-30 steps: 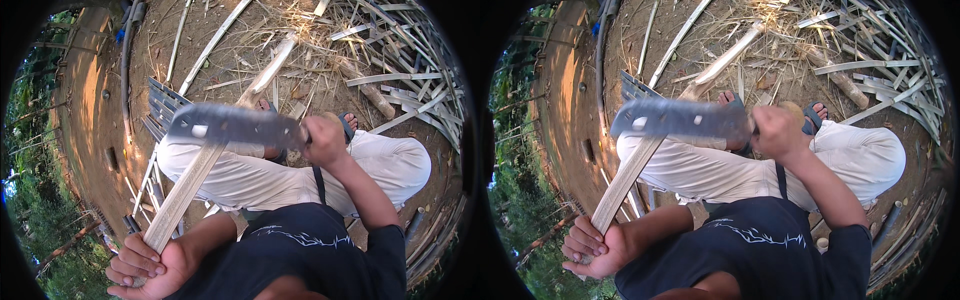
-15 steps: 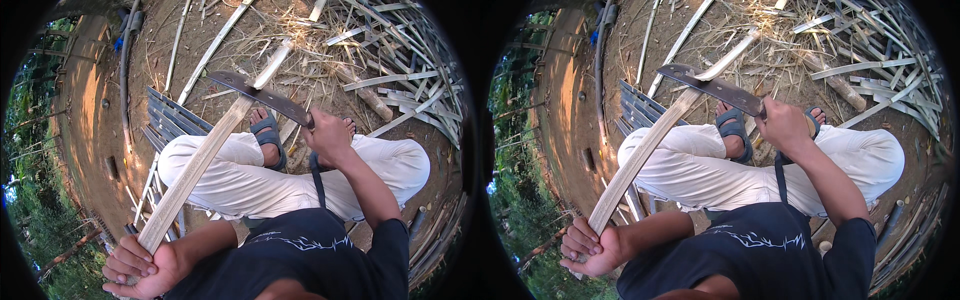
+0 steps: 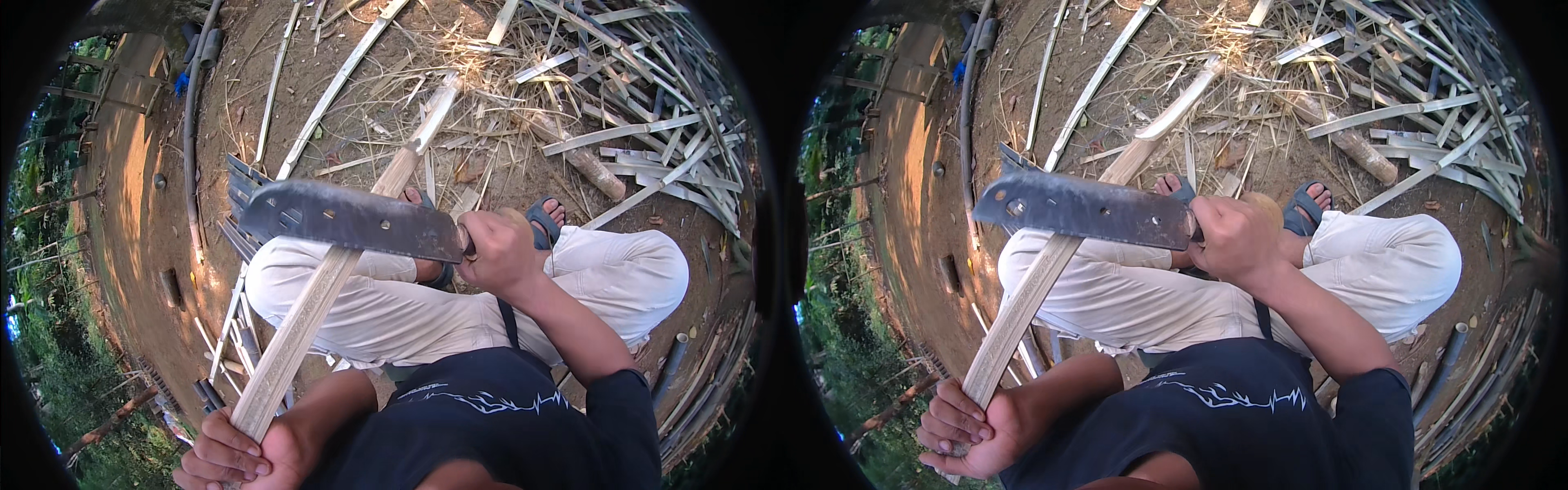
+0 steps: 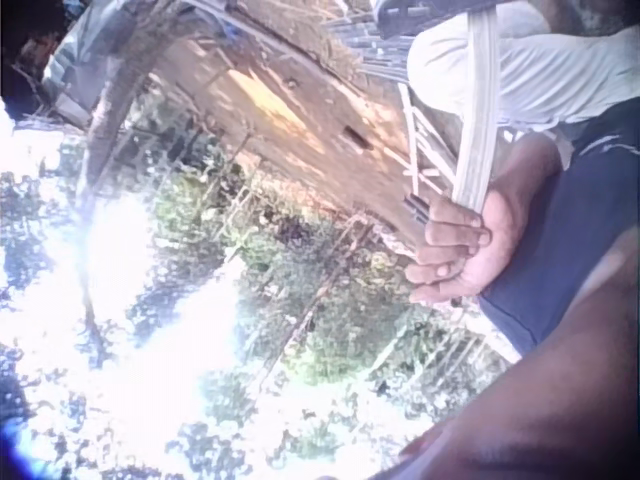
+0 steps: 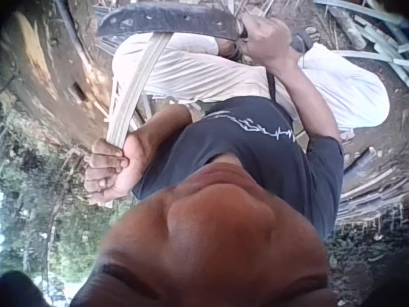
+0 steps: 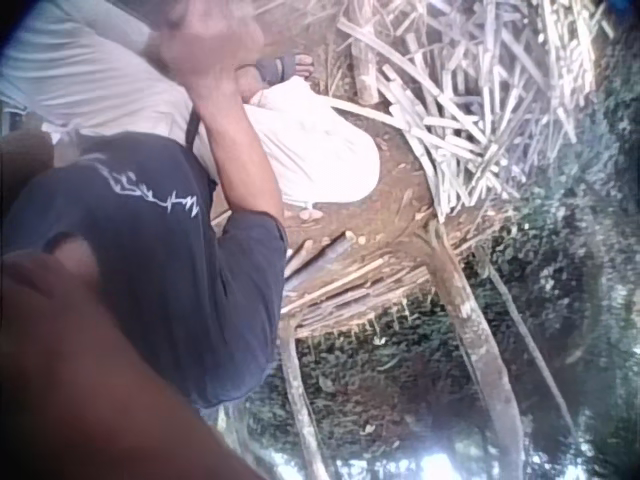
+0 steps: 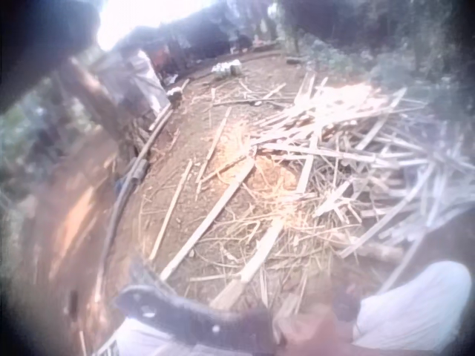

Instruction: The person shaves a piece of bamboo by hand using a large blade, drawing the blade along the length of the wood while sitting outdoors.

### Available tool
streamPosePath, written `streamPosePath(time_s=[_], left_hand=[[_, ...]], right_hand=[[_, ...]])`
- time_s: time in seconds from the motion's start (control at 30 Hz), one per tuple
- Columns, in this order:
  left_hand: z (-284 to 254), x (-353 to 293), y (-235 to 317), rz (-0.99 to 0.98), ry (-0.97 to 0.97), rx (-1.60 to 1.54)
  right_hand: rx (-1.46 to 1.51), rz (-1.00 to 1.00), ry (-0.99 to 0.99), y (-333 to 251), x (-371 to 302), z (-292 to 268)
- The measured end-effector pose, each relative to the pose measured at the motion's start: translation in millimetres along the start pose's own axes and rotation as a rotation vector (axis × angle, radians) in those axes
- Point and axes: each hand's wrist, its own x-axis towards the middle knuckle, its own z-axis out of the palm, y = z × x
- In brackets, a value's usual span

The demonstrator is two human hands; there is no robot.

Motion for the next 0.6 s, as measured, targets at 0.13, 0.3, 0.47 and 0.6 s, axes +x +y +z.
streamPosePath(time_s=[0.13,0.3,0.47,0.6], left_hand=[[6.6,-1.3,0.0,0.029,0.010,0.043],[-0.2,2.6,-4.7,0.041,0.088,0.068],[5.8,5.6,-7.1,0.060,0.087,0.029],[0.2,5.5,-8.3,0.031,0.096,0.022]], right_hand=[[-0.145,0.451,-0.033,88.3,21.8,35.7],[-0.109,0.305,-0.037,45.2,17.2,27.3],[-0.106,0.362,0.038,102.0,26.1,43.2],[-0.109,0.409,-0.071,81.2,31.3,39.5]])
